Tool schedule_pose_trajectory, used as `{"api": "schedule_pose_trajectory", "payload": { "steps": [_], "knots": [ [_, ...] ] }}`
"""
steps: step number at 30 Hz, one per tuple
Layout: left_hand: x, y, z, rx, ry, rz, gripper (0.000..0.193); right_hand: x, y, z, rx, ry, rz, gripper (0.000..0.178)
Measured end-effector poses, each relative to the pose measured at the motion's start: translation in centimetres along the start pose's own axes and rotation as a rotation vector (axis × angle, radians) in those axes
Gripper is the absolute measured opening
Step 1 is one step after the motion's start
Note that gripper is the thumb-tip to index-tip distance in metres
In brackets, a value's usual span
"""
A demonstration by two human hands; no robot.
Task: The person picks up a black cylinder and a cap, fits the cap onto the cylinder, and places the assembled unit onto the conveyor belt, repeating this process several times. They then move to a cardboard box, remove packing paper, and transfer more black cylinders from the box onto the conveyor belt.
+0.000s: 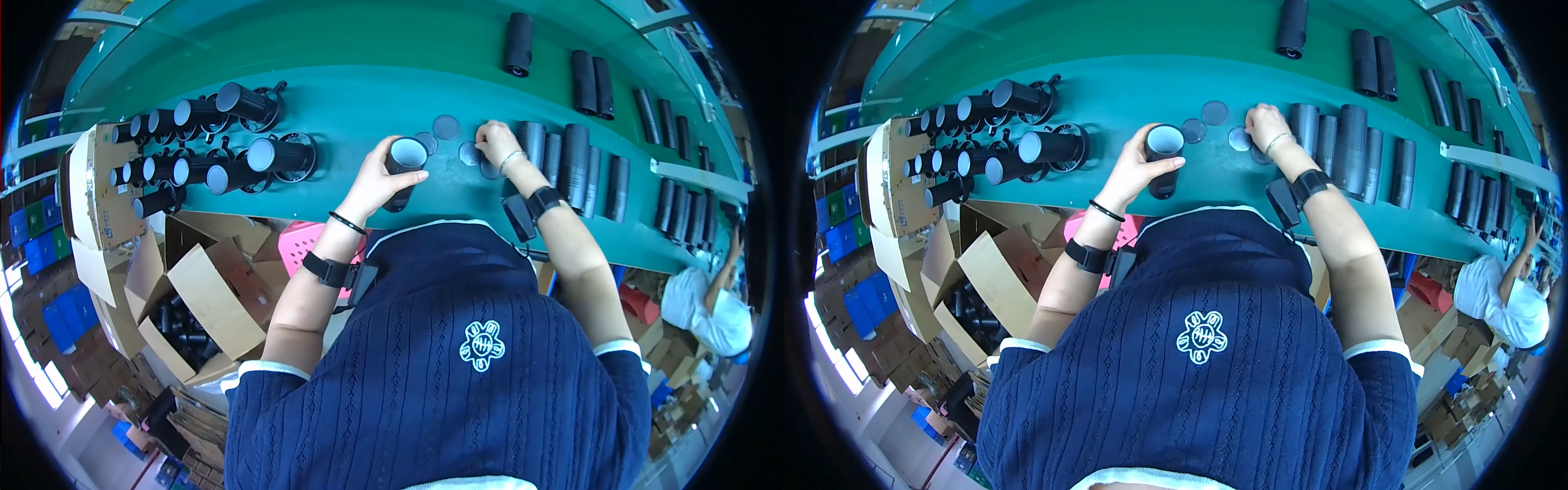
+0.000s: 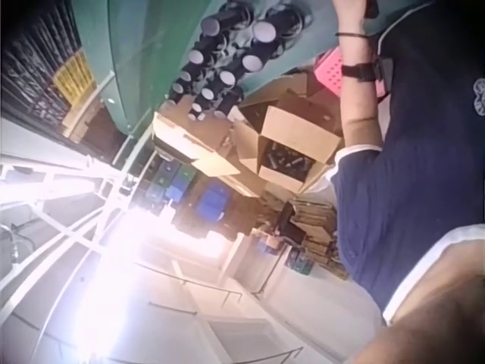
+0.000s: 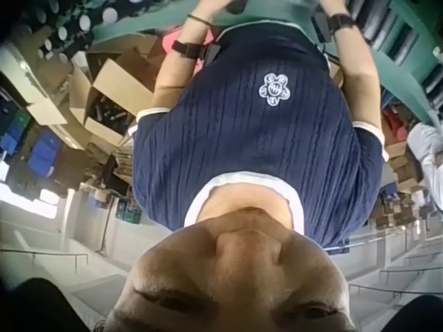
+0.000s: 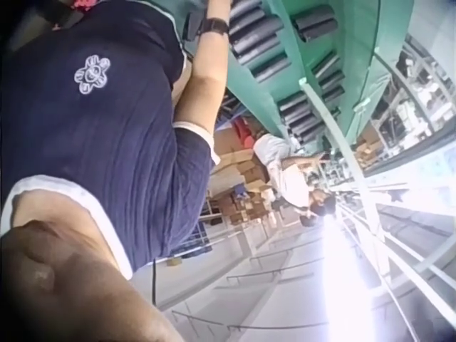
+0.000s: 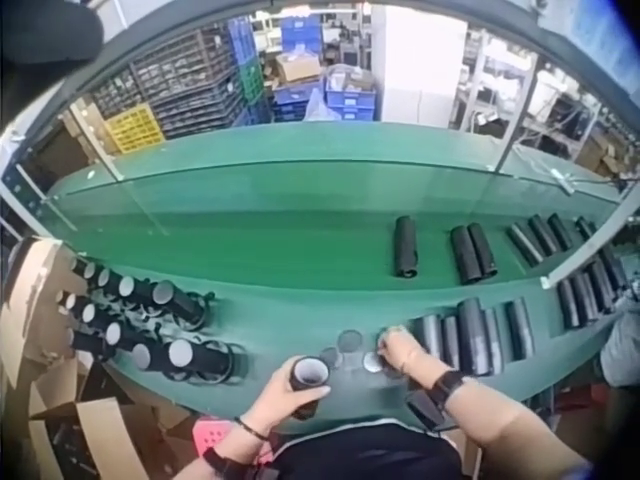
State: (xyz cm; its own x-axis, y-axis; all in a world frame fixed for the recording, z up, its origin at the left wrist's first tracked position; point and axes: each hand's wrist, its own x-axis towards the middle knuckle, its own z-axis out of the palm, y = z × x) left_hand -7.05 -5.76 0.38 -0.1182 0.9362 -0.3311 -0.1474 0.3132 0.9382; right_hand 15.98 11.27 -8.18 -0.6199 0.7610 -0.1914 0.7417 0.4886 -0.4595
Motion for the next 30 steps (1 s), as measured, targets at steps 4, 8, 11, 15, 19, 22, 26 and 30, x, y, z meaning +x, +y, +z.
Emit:
{"api": "schedule_pose_trajectory", "payload": {
  "steps": [4, 8, 11, 15, 19, 22, 26, 30],
  "knots": [
    [-0.1, 0.4, 0.6, -0.071, -0.139, -0.016, 0.06, -1.2, -2.3, -1.7, 0.141, 0.051, -0.091, 0.008],
    [0.6, 0.8, 1.4, 0.027, -0.363, 0.112, 0.059, -2.8, -5.6, -5.1, 0.61, -0.086, -0.052, 0.008],
    [0.5, 2.1, 1.6, -0.093, -0.499, -0.061, 0.059, -3.5, -6.4, -6.5, 0.898, -0.205, -0.043, 0.014],
    [0.2, 2.9, 1.9, -0.208, -0.403, -0.048, 0.058, -4.7, -5.8, -6.2, 1.636, -0.484, -0.11, 0.058],
    [0.1, 2.8, 2.3, -0.184, -0.432, -0.043, 0.06, -6.1, -6.9, -5.0, 1.772, -0.553, -0.098, 0.065],
    [0.0, 3.0, 2.9, -0.226, -0.387, 0.026, 0.065, -6.1, -6.9, -4.8, 1.888, -0.477, -0.109, 0.065],
    [0.1, 1.4, 2.6, -0.06, -0.327, 0.114, 0.062, -6.0, -5.5, -4.3, 2.079, -0.433, -0.089, 0.074],
    [-0.1, 1.4, 2.5, -0.123, -0.295, 0.058, 0.064, -6.5, -4.5, -4.7, 2.092, -0.494, -0.136, 0.072]
  ]
}}
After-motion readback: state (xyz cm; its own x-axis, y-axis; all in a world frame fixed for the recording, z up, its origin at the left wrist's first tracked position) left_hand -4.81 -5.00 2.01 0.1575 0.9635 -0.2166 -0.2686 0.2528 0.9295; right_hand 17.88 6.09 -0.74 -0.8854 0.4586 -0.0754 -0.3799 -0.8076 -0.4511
